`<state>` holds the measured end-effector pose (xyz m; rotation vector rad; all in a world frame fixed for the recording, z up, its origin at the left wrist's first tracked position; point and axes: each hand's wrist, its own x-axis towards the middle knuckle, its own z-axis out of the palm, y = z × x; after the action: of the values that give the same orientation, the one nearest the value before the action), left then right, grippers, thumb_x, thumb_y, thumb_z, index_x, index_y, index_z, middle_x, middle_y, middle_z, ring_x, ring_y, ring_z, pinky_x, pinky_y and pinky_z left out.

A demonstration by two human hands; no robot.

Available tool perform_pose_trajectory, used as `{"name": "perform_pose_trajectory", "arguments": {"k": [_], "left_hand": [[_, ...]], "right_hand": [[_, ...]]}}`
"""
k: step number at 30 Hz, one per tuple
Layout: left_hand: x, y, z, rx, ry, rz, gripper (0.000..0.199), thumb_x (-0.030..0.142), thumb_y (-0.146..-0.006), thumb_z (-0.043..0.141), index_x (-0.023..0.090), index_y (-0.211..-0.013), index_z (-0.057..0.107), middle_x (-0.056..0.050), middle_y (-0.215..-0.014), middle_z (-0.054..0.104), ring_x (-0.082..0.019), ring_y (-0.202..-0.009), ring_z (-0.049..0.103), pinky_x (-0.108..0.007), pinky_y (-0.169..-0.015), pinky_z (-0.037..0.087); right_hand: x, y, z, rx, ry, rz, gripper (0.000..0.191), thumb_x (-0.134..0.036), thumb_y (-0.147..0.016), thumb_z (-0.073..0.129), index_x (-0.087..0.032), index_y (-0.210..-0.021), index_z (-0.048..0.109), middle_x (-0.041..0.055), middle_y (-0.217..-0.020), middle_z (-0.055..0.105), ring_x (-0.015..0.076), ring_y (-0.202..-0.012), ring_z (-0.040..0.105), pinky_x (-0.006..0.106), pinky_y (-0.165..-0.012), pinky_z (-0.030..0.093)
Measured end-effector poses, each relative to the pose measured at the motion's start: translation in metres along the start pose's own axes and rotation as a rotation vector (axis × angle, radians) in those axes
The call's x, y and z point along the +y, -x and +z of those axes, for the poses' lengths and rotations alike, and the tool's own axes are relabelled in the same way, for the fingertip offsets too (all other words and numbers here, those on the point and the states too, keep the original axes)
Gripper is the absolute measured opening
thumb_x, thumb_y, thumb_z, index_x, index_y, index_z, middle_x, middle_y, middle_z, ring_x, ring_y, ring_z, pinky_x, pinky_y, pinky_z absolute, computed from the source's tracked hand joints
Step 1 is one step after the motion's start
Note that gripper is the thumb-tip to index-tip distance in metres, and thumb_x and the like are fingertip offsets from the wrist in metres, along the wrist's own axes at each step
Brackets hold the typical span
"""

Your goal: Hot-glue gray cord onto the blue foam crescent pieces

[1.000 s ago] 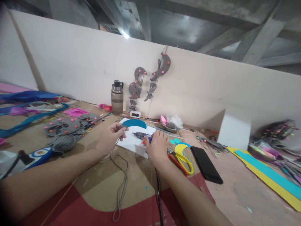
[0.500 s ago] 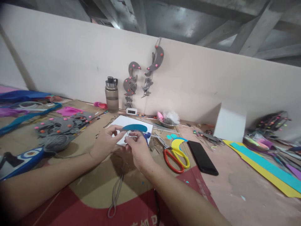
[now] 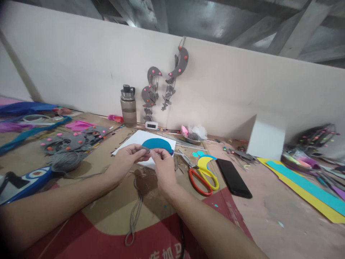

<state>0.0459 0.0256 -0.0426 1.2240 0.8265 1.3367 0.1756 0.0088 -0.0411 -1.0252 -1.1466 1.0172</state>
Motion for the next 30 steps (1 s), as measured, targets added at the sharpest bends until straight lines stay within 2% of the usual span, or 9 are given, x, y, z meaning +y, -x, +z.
{"name": "perform_pose_trajectory", "arguments": {"k": [5, 12, 21, 30], "left_hand": [[-0.0031, 0.0027, 0.0003, -0.042, 0.038, 0.017, 0.023, 0.032, -0.076, 0.063, 0.010, -0.084, 0.060, -0.008, -0.082, 0.068, -0.017, -0.079, 0.065, -0.037, -0.082, 0.051], [-0.0029, 0.0052, 0.0029, -0.048, 0.071, 0.001, 0.022, 0.031, -0.076, 0.063, 0.011, -0.082, 0.061, -0.007, -0.081, 0.068, -0.017, -0.078, 0.065, -0.035, -0.080, 0.051], [-0.0064, 0.0068, 0.0040, -0.078, 0.222, -0.050, 0.020, 0.029, -0.076, 0.063, 0.010, -0.080, 0.062, -0.008, -0.080, 0.067, -0.015, -0.074, 0.064, -0.029, -0.075, 0.051], [-0.0024, 0.0041, 0.0051, -0.116, 0.362, -0.187, 0.012, 0.018, -0.078, 0.058, 0.008, -0.077, 0.064, -0.010, -0.074, 0.066, -0.014, -0.068, 0.063, -0.023, -0.064, 0.052]], "right_hand": [[0.0011, 0.0000, 0.0014, 0.052, -0.031, 0.075, 0.025, -0.039, -0.067, 0.065, -0.017, -0.078, 0.060, -0.0031, -0.067, 0.056, 0.0059, -0.048, 0.036, 0.022, -0.044, 0.025], [0.0016, 0.0011, 0.0009, 0.073, -0.032, 0.099, 0.022, -0.036, -0.068, 0.064, -0.017, -0.078, 0.058, -0.0039, -0.067, 0.056, 0.0049, -0.046, 0.033, 0.022, -0.044, 0.024], [0.0052, -0.0024, -0.0016, 0.040, -0.005, 0.074, 0.020, -0.036, -0.070, 0.063, -0.016, -0.074, 0.060, -0.0033, -0.065, 0.059, 0.0046, -0.042, 0.033, 0.022, -0.042, 0.023], [0.0032, -0.0030, -0.0016, -0.013, -0.047, 0.086, 0.018, -0.034, -0.070, 0.061, -0.017, -0.070, 0.056, -0.0029, -0.064, 0.061, 0.0045, -0.041, 0.037, 0.021, -0.042, 0.027]]}}
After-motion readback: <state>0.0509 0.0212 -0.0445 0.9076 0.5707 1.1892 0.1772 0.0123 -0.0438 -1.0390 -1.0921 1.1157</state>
